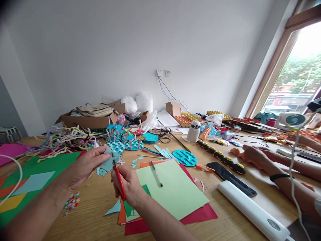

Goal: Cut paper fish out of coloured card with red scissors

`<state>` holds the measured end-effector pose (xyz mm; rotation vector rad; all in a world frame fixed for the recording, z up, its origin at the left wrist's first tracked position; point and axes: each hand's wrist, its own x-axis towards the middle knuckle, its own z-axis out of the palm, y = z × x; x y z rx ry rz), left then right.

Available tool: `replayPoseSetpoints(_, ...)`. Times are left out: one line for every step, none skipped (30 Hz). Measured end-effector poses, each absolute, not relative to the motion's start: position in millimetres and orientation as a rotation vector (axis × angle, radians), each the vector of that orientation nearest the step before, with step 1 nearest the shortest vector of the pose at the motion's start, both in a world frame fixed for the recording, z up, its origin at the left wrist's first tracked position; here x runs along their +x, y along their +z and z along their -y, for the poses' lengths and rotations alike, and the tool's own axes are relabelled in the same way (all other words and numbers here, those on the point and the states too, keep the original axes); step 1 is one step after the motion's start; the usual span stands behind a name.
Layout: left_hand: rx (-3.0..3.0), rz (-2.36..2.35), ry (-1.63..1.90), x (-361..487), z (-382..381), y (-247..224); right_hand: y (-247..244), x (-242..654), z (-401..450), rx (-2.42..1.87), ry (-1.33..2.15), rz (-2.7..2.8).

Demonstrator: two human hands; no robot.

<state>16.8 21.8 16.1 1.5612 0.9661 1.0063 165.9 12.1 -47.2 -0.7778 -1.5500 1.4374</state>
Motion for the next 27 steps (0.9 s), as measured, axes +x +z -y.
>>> replayPoseSetpoints(1.559,-0.969,1.01,16.9,-21.6,16.1,-47.4,165.8,-12.2,-0.778,1.441,1.544)
replayPoseSetpoints(1.558,-0.972,1.013,17.0,-21.4,16.3,-47.3,165.8,-12.2,-0.778,1.444,1.542)
replayPoseSetpoints(1.557,-0.975,1.015,17.1,-21.2,16.4,-47.1,165.8,-12.0,-0.777,1.443,1.539)
replayPoseSetpoints(1.558,-0.978,1.016,17.2,-21.1,16.7,-46.7,165.9,-11.7,-0.777,1.442,1.538)
replayPoseSetpoints(1.56,-0.979,1.015,17.3,-21.1,17.0,-46.1,166.0,-11.3,-0.776,1.438,1.538)
replayPoseSetpoints(1.563,-0.976,1.012,17.2,-21.1,17.3,-45.4,166.1,-10.7,-0.776,1.435,1.54)
replayPoseSetpoints(1.566,-0.97,1.007,17.1,-21.2,17.6,-44.7,166.1,-10.1,-0.778,1.43,1.542)
replayPoseSetpoints(1.568,-0.963,1.002,16.8,-21.2,18.0,-44.0,166.1,-9.5,-0.78,1.425,1.545)
replayPoseSetpoints(1.568,-0.955,1.001,16.4,-21.3,18.4,-43.5,165.9,-8.9,-0.784,1.421,1.549)
replayPoseSetpoints(1.568,-0.949,0.999,15.8,-21.2,18.8,-43.2,165.7,-8.5,-0.788,1.416,1.554)
replayPoseSetpoints(1.566,-0.947,0.999,15.2,-21.1,19.2,-43.2,165.4,-8.3,-0.794,1.412,1.559)
replayPoseSetpoints(1.565,-0.947,0.998,14.5,-20.9,19.7,-43.5,165.1,-8.3,-0.801,1.408,1.563)
replayPoseSetpoints(1.566,-0.946,0.994,13.9,-20.7,20.1,-43.8,164.9,-8.5,-0.807,1.406,1.565)
replayPoseSetpoints(1.567,-0.944,0.988,13.4,-20.5,20.5,-44.2,164.7,-8.8,-0.81,1.407,1.568)
replayPoseSetpoints(1.57,-0.941,0.982,13.0,-20.3,20.7,-44.6,164.7,-9.3,-0.811,1.409,1.569)
replayPoseSetpoints(1.573,-0.937,0.978,12.7,-20.2,20.8,-44.8,164.8,-9.8,-0.806,1.412,1.569)
replayPoseSetpoints(1.576,-0.932,0.974,12.6,-20.1,20.7,-44.8,165.0,-10.3,-0.797,1.416,1.567)
replayPoseSetpoints(1.58,-0.926,0.97,12.6,-20.1,20.5,-44.7,165.2,-10.9,-0.786,1.42,1.564)
replayPoseSetpoints(1.58,-0.919,0.965,12.6,-20.1,20.3,-44.4,165.3,-11.3,-0.778,1.422,1.562)
replayPoseSetpoints(1.58,-0.911,0.961,12.5,-20.2,20.1,-44.0,165.3,-11.7,-0.776,1.421,1.561)
replayPoseSetpoints(1.577,-0.903,0.957,12.2,-20.3,20.0,-43.4,165.1,-12.0,-0.781,1.419,1.561)
replayPoseSetpoints(1.571,-0.895,0.955,11.9,-20.4,20.2,-42.7,164.7,-12.1,-0.789,1.418,1.565)
replayPoseSetpoints(1.563,-0.889,0.957,11.3,-20.5,20.6,-41.9,164.1,-12.1,-0.797,1.417,1.568)
replayPoseSetpoints(1.551,-0.883,0.96,10.7,-20.7,21.3,-41.1,163.3,-12.0,-0.8,1.419,1.572)
replayPoseSetpoints(1.537,-0.876,0.96,9.9,-21.0,22.3,-40.2,162.5,-11.7,-0.797,1.422,1.573)
replayPoseSetpoints(1.521,-0.872,0.955,9.1,-21.2,23.5,-39.3,161.7,-11.3,-0.79,1.429,1.573)
replayPoseSetpoints(1.507,-0.869,0.944,8.4,-21.3,24.7,-38.5,161.0,-10.7,-0.782,1.437,1.574)
